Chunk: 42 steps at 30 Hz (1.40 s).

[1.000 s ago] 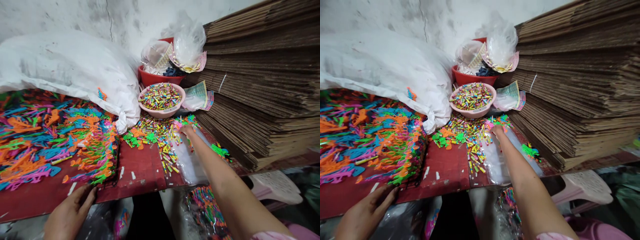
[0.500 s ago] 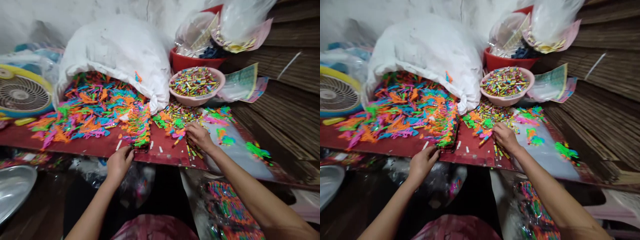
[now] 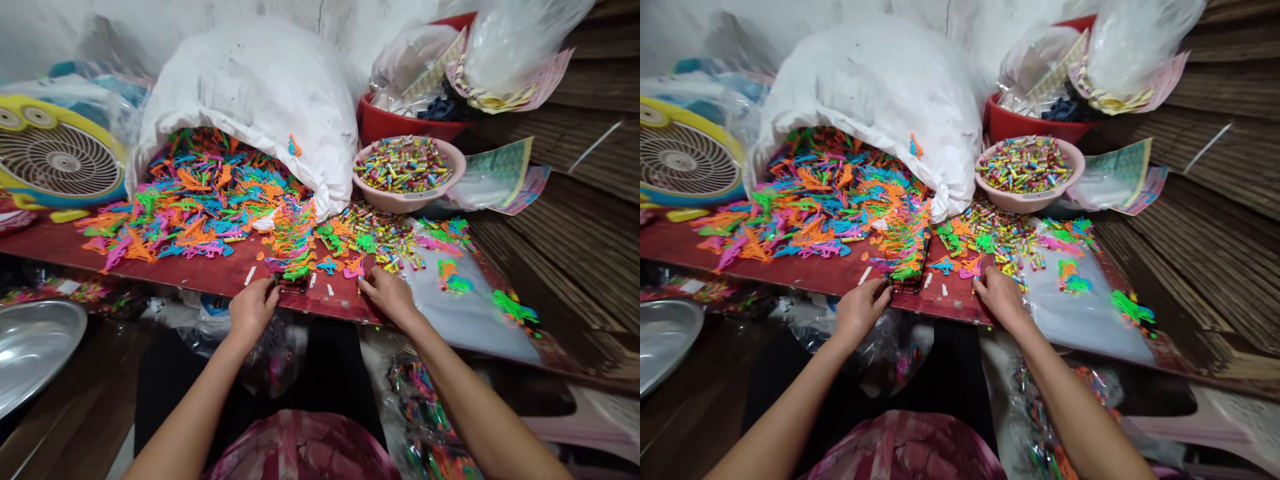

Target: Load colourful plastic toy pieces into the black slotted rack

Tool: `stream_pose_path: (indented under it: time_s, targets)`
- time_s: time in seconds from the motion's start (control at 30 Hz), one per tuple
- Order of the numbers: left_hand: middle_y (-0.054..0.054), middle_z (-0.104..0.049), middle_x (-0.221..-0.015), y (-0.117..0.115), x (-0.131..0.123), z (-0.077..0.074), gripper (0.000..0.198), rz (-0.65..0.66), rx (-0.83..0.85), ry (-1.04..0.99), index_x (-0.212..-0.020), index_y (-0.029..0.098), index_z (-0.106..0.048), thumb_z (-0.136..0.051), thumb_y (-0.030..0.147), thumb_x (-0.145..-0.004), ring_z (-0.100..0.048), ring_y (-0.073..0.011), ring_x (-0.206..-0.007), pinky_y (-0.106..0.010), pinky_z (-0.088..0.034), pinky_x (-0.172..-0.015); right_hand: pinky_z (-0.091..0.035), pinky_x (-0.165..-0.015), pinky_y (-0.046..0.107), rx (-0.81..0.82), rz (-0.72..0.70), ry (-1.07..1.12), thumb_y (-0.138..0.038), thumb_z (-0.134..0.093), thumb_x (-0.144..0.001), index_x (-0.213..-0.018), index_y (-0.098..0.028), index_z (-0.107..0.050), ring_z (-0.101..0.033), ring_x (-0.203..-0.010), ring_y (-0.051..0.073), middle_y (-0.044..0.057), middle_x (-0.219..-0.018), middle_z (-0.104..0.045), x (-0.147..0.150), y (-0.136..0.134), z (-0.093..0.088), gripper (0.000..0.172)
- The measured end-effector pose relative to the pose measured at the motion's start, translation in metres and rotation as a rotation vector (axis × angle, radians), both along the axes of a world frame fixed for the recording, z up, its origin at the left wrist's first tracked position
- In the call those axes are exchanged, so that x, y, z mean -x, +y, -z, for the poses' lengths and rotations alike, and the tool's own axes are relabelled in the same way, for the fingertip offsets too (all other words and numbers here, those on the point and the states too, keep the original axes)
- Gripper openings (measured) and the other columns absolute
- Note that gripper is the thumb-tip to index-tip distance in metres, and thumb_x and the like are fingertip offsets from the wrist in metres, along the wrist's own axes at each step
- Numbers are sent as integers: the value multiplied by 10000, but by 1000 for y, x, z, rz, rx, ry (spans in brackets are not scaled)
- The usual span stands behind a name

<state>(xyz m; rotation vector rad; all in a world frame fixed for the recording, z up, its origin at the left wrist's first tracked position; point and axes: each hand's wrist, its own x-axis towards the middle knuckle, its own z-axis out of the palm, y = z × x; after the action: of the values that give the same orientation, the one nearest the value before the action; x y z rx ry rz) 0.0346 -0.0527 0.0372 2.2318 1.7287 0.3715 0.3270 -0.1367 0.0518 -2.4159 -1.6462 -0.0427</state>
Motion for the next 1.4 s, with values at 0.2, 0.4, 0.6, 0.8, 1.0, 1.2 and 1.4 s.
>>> stream_pose_path:
  time_s: [0.2, 0.4, 0.6, 0.8, 1.0, 1.2, 1.4]
  targets:
    - [-60, -734, -1136, -1, 0, -2, 411, 17, 0, 1, -1204, 273, -667, -425, 471, -937, -686, -252, -1006, -290, -467, -735, -314, -554, 249, 100, 15, 173, -267, -655, -740, -732, -200, -618, -606, -659, 165, 27, -697, -683, -3, 20, -9, 77]
    - [-63, -730, -1139, -1, 1, -1, 405, 25, 2, 12, -1210, 272, -662, -422, 459, -941, -683, -238, -1001, -281, -464, -742, -325, -514, 231, 103, 10, 219, -180, -680, -629, -733, -197, -609, -598, -611, 153, -1, -665, -668, -21, 14, -8, 127]
    - [-71, -730, -1121, -1, 2, -1, 378, 43, -3, -12, -1178, 266, -672, -422, 432, -948, -683, -233, -983, -285, -459, -742, -341, -430, 214, 74, 33, 520, -189, -615, -612, -661, -207, -596, -543, -442, 129, -40, -505, -602, -45, -8, -4, 56]
    - [-62, -722, -1150, -1, 2, 0, 371, 34, 6, -31, -1200, 276, -659, -437, 428, -943, -674, -220, -1001, -276, -456, -763, -504, -502, 264, -314, -30, 898, -392, -709, -658, -764, -225, -574, -627, -548, 167, 1, -649, -669, -34, -22, -22, 239]
    - [-57, -726, -1141, -1, 2, 1, 375, 34, -9, -48, -1188, 271, -668, -434, 427, -941, -675, -244, -1010, -297, -462, -751, -585, -709, 363, -418, -123, 1034, -442, -698, -727, -991, -233, -661, -704, -742, 223, 64, -866, -741, 33, -14, -13, 339]
    - [-37, -723, -1149, -2, 1, -2, 345, 38, 1, -54, -1159, 284, -678, -446, 411, -937, -673, -241, -1021, -292, -466, -756, -545, -880, 388, -409, -324, 750, -342, -634, -806, -967, -237, -741, -686, -952, 235, 58, -1015, -743, 68, -3, 7, 220]
    - [-28, -726, -1129, -1, 2, -3, 333, 51, 3, -66, -1157, 298, -674, -452, 413, -938, -672, -232, -1024, -288, -472, -767, -529, -901, 386, -435, -402, 711, -285, -656, -837, -1028, -228, -747, -680, -961, 225, 59, -1029, -743, 66, -5, 5, 220]
